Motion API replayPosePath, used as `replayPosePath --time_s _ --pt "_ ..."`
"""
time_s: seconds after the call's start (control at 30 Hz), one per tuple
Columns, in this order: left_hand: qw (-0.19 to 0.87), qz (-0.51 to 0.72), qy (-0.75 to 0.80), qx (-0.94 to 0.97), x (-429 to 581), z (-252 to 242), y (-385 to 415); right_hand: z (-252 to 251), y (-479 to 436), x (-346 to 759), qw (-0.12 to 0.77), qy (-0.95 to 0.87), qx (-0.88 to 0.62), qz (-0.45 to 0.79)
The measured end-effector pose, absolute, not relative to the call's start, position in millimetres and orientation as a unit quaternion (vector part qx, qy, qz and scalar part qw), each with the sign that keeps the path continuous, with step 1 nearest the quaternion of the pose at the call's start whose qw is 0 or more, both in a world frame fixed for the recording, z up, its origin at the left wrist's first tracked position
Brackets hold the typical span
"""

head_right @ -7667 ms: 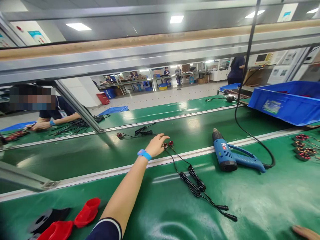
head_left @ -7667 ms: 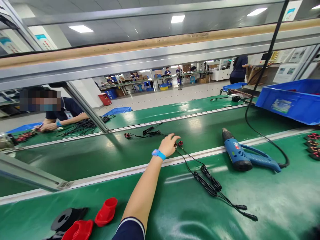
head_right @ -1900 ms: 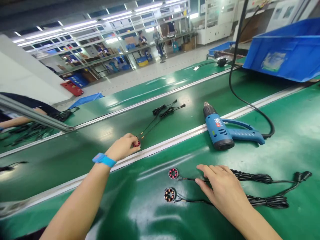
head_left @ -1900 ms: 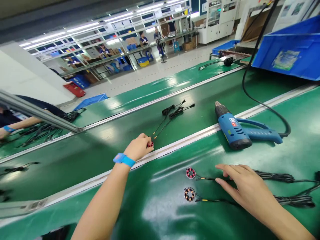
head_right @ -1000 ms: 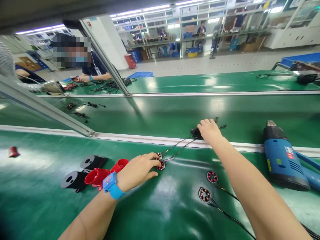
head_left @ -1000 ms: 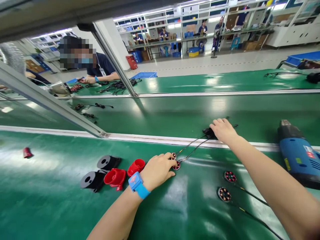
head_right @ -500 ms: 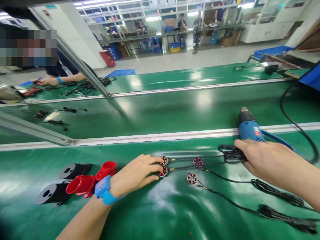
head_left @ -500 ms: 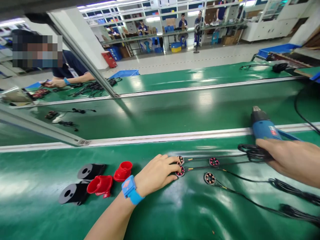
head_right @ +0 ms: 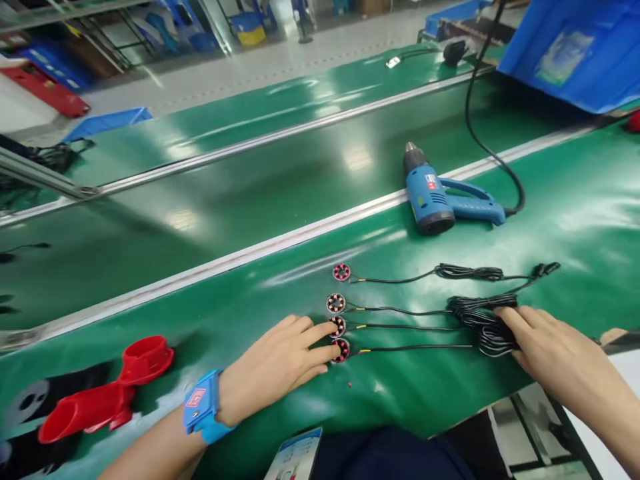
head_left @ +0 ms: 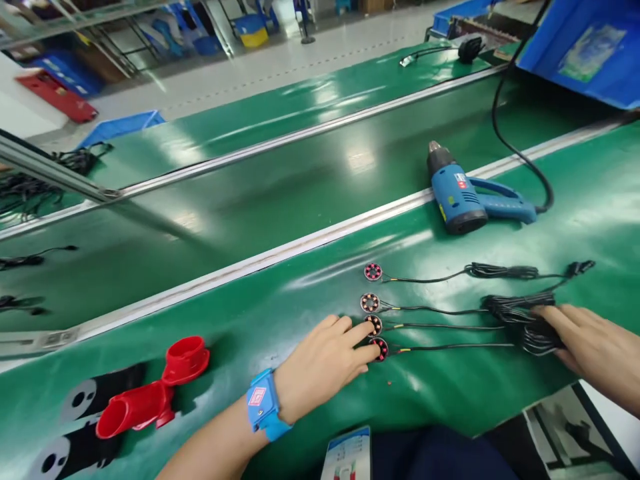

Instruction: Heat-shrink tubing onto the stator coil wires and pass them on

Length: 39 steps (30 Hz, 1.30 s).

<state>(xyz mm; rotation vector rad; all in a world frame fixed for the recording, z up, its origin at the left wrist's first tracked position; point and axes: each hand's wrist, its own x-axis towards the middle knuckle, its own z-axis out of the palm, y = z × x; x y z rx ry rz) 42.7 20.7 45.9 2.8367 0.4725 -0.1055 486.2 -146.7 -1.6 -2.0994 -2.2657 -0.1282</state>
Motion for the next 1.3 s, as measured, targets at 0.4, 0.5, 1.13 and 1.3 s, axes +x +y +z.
replayPosePath --time_s 0.4,0.5,1.13,1.3 --pt "0.102 0.272 0.133 0.948 53.7 14.0 2.0 2.4 -160.1 437.8 0.191 -0.673 -0.711 -0.07" --pt "0.078 0.275 0.125 0.95 56.5 7.0 0.1 -7.8 -155.6 416.0 0.224 -0.608 -0.757 -0.082" --pt "0.064 0.27 0.184 0.943 58.8 2.5 -3.9 -24.6 -145.2 411.2 0.204 -0.538 -0.804 -0.147" --pt "0.139 0.306 0.184 0.924 56.0 1.0 3.9 -26.3 -145.4 412.7 0.199 -0.539 -0.803 -0.155"
